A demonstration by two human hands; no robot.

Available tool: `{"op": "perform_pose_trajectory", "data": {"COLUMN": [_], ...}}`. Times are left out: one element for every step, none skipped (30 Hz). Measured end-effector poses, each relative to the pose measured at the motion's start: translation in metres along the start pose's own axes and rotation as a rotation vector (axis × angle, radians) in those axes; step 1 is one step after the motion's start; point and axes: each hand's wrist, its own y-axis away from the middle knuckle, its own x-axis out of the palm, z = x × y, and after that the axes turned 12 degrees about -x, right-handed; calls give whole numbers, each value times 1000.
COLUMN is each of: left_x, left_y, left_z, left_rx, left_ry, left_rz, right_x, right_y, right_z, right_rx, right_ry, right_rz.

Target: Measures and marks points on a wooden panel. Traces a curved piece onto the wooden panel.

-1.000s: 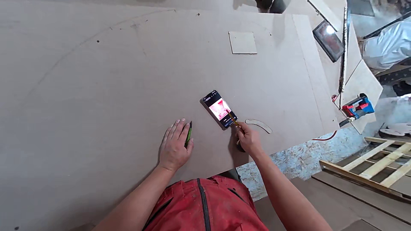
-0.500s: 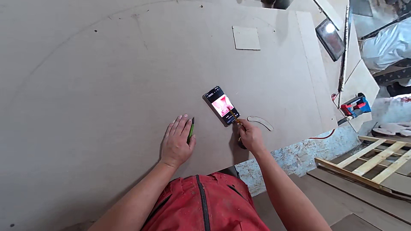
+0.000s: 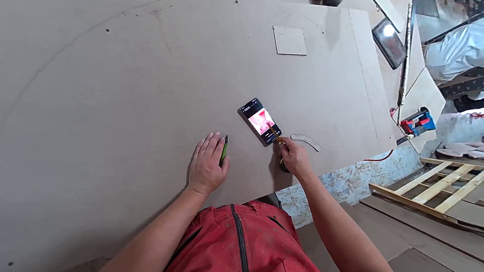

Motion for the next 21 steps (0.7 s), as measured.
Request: {"op": "perform_pose_trajectory", "data": {"left_x": [0,0,0,1,0,0,0,0,0,1,1,1,1,1,1,1,1,0,0,1,1], "left_y": [0,0,0,0,0,0,0,0,0,0,0,0,0,0,0,0,0,0,0,0,0], "left_z": [0,0,1,1,0,0,0,0,0,0,0,0,0,0,0,0,0,0,0,0,0], "left_rx": [1,2,2,0,-3,-6,-9,-7,-6,-4,-2,-2,0,-1,-3,-1,0,0,1,0,-2], "left_ry": [3,6,6,4,6,11,15,17,18,18,17,14,14,13,13,13,12,9,7,4,3], "left_rz": [-3,-4,-4,1,6,12,15,12,8,5,4,3,0,1,0,-3,-4,-2,-2,-1,0], "right_x": [0,0,0,0,0,-1,-1,-1,-1,-1,-1,-1,-1,-1,0,0,1,1,1,0,1], "right_y": [0,0,0,0,0,0,0,0,0,0,0,0,0,0,0,-1,-1,-1,0,0,-1], "right_z": [0,0,0,0,1,1,1,1,1,1,1,1,1,1,0,0,0,-1,-1,-1,-1], "right_rx": [0,-3,-5,-5,-6,-7,-5,-5,-8,-8,-5,-1,-1,-4,-6,-7,-9,-12,-16,-22,-27], "right_ry": [5,7,6,5,3,2,0,-3,-5,-5,-4,-3,-2,1,0,-2,-1,-1,-1,-2,-4], "right_rz": [0,-4,-7,-7,-3,3,5,5,3,3,6,11,11,8,6,3,0,-1,-4,-8,-11]}}
